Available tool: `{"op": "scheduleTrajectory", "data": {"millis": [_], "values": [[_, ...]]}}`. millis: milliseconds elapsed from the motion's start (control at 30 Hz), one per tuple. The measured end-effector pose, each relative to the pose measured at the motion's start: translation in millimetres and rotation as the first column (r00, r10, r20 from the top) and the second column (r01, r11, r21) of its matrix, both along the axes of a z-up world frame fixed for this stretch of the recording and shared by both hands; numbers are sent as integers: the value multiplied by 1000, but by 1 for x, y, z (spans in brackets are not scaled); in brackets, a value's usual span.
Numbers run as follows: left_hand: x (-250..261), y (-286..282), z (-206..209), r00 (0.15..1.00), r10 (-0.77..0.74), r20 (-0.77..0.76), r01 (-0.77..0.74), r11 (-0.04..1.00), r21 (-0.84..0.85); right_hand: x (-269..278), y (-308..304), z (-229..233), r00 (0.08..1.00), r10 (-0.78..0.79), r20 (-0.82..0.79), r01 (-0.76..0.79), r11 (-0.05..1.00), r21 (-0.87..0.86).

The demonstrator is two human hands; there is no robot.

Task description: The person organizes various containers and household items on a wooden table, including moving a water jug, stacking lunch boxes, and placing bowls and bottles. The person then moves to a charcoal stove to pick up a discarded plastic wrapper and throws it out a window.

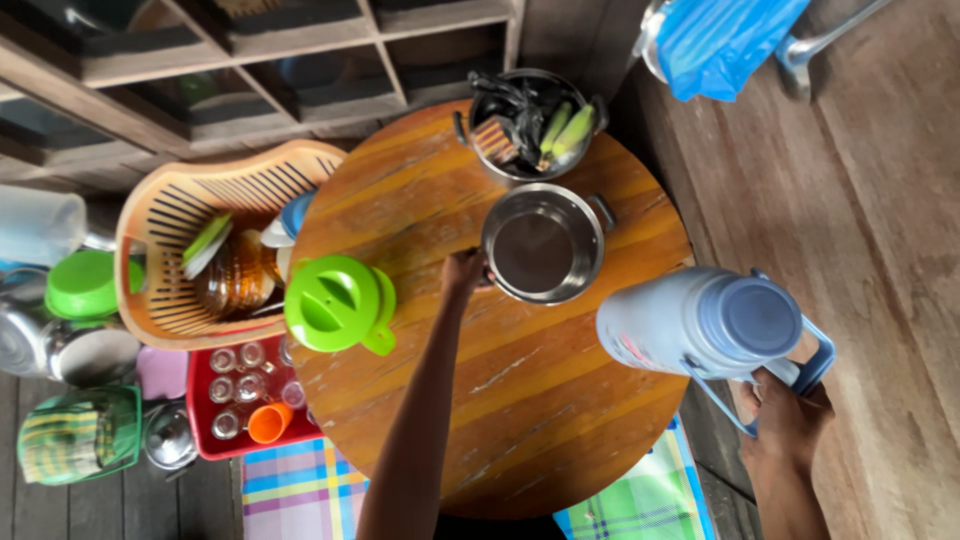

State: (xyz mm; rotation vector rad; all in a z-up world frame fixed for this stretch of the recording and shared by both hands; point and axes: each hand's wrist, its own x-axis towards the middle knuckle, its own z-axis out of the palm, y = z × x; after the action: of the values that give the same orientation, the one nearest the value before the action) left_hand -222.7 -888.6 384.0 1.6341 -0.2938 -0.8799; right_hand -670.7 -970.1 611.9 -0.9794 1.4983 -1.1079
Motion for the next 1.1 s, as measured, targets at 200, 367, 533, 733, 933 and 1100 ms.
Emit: {"op": "scheduleTrajectory", "data": {"millis": [200, 367, 533, 733, 933, 1100], "values": [[2, -17, -4, 999, 2, -43, 4, 992, 130, -3, 0, 24, 998, 32, 57, -32, 999, -4], [-9, -21, -3, 995, 18, 102, -38, 981, 191, -6, -1, 50, 996, 84, 30, -83, 996, -27], [-54, -19, 109, 696, 90, 712, -461, 817, 347, 6, 1, 88, 989, 144, 24, -142, 986, -89], [-134, -3, 281, 972, 66, -227, -108, 978, -177, 36, -19, 80, 975, 217, 55, -210, 972, -109], [-114, -29, 284, 972, -191, -133, 103, 866, -489, 125, -39, 31, 941, 270, 206, -253, 962, -107], [-88, -50, 224, 968, -124, -218, -48, 760, -648, 184, -46, 4, 931, 318, 179, -304, 947, -100]]}}
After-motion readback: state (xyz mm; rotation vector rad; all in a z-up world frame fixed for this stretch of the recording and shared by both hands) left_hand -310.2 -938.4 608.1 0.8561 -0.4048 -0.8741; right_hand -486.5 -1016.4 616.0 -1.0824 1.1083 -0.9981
